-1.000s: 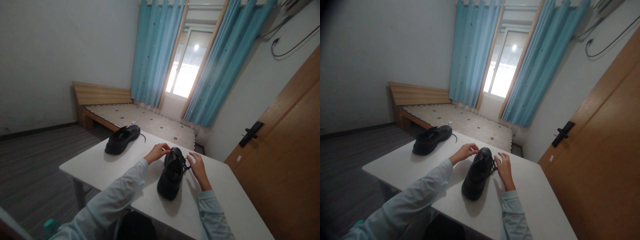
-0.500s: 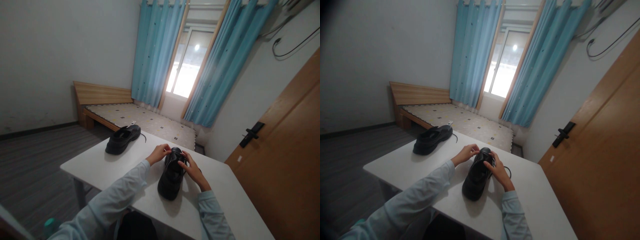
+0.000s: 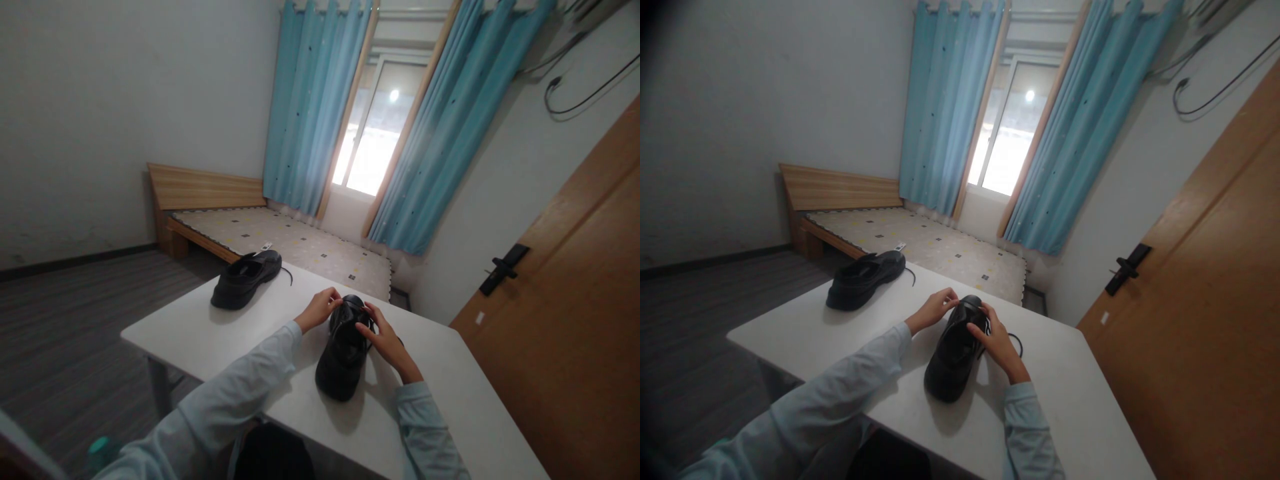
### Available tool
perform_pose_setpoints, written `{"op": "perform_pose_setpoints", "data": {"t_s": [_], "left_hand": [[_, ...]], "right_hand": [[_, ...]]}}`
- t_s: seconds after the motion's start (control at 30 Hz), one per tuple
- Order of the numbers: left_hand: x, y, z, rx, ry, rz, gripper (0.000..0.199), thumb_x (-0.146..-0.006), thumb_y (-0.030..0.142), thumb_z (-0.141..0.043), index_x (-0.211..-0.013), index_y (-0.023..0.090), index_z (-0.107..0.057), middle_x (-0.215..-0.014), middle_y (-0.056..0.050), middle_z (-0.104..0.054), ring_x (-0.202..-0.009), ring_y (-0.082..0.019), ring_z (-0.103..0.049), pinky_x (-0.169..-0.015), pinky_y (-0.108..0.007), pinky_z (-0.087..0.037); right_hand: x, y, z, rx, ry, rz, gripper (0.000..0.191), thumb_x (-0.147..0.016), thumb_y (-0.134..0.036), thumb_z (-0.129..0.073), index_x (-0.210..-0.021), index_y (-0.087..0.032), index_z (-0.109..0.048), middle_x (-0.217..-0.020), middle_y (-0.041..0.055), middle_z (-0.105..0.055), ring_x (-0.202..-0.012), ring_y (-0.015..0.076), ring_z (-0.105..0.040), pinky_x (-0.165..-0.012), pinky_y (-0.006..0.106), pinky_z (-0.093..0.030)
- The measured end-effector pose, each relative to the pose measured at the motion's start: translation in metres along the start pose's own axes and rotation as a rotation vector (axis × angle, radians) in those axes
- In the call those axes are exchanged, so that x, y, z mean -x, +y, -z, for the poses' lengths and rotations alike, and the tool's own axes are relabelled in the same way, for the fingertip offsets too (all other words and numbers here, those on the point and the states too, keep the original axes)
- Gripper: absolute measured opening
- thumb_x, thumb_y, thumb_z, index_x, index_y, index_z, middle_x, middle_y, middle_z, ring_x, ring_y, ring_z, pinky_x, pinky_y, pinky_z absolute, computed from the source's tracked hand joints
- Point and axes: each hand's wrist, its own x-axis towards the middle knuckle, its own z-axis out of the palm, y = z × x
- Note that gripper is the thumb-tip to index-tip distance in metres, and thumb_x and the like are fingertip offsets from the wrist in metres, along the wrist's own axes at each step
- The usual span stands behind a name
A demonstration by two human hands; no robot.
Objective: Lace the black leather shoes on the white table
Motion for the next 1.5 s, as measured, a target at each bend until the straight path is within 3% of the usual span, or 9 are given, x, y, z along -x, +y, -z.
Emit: {"op": "perform_pose_setpoints", "data": {"t_s": [0.33,0.53,0.77,0.87,1.03,1.2,1.4,1.5], "left_hand": [[-0.002,-0.002,-0.001,0.123,0.031,0.032,0.014,-0.083,0.03,-0.047,-0.079,0.017,-0.052,-0.078,-0.001,-0.061,-0.075,-0.015,-0.056,-0.073,-0.028,-0.045],[-0.008,-0.009,-0.004,0.376,0.051,-0.004,0.012,-0.084,0.029,-0.046,-0.08,0.018,-0.046,-0.082,-0.003,-0.063,-0.081,-0.014,-0.059,-0.08,-0.031,-0.047],[-0.005,0.005,0.001,0.662,0.024,-0.031,0.014,-0.086,0.029,-0.045,-0.08,0.018,-0.039,-0.07,0.001,-0.056,-0.07,-0.012,-0.059,-0.079,-0.033,-0.049],[-0.004,0.01,0.01,0.554,0.081,-0.029,0.013,-0.086,0.028,-0.044,-0.08,0.018,-0.04,-0.066,0.003,-0.052,-0.064,-0.011,-0.055,-0.071,-0.029,-0.049],[-0.004,0.011,0.026,0.171,0.143,-0.058,0.011,-0.082,0.027,-0.051,-0.078,0.017,-0.05,-0.065,0.002,-0.056,-0.063,-0.011,-0.054,-0.067,-0.025,-0.045],[-0.002,0.01,0.034,-0.003,0.036,-0.084,0.011,-0.075,0.027,-0.061,-0.075,0.016,-0.061,-0.071,-0.001,-0.064,-0.068,-0.013,-0.058,-0.067,-0.024,-0.044],[-0.001,0.004,0.036,-0.144,-0.079,-0.076,0.023,-0.067,0.025,-0.069,-0.09,0.021,-0.069,-0.069,0.0,-0.066,-0.068,-0.014,-0.06,-0.066,-0.022,-0.043],[-0.002,-0.003,0.036,-0.294,-0.105,-0.059,0.015,-0.067,0.021,-0.067,-0.081,0.023,-0.073,-0.074,-0.003,-0.066,-0.071,-0.016,-0.06,-0.065,-0.023,-0.042]], "right_hand": [[0.0,0.002,0.0,-0.005,-0.002,0.0,0.065,-0.074,-0.048,-0.064,-0.129,-0.022,-0.041,-0.132,0.0112,-0.051,-0.126,0.0255,-0.043,-0.107,0.045,-0.03],[0.001,-0.001,-0.002,0.011,0.025,0.016,0.065,-0.073,-0.049,-0.064,-0.128,-0.021,-0.042,-0.13,0.0116,-0.051,-0.124,0.0261,-0.045,-0.107,0.045,-0.03],[0.001,-0.002,-0.002,0.024,0.04,0.003,0.067,-0.073,-0.05,-0.063,-0.129,-0.019,-0.041,-0.126,0.0124,-0.052,-0.12,0.0262,-0.048,-0.104,0.044,-0.033],[0.001,-0.001,-0.002,0.029,0.045,0.001,0.067,-0.072,-0.05,-0.064,-0.128,-0.021,-0.042,-0.124,0.0113,-0.053,-0.118,0.0259,-0.049,-0.104,0.045,-0.034],[0.001,0.001,-0.002,0.012,0.039,-0.002,0.065,-0.073,-0.049,-0.063,-0.128,-0.022,-0.041,-0.128,0.0117,-0.05,-0.122,0.0256,-0.046,-0.105,0.046,-0.032],[0.0,0.003,-0.002,0.004,0.033,0.027,0.065,-0.074,-0.048,-0.063,-0.129,-0.022,-0.041,-0.131,0.0111,-0.048,-0.124,0.0253,-0.045,-0.106,0.045,-0.032],[0.0,0.002,-0.003,0.003,0.045,0.003,0.066,-0.073,-0.049,-0.063,-0.129,-0.023,-0.041,-0.129,0.0115,-0.049,-0.123,0.0255,-0.045,-0.106,0.046,-0.031],[0.001,0.001,-0.003,0.005,0.042,-0.009,0.066,-0.073,-0.05,-0.063,-0.129,-0.022,-0.04,-0.129,0.0123,-0.049,-0.123,0.0253,-0.045,-0.106,0.045,-0.031]]}}
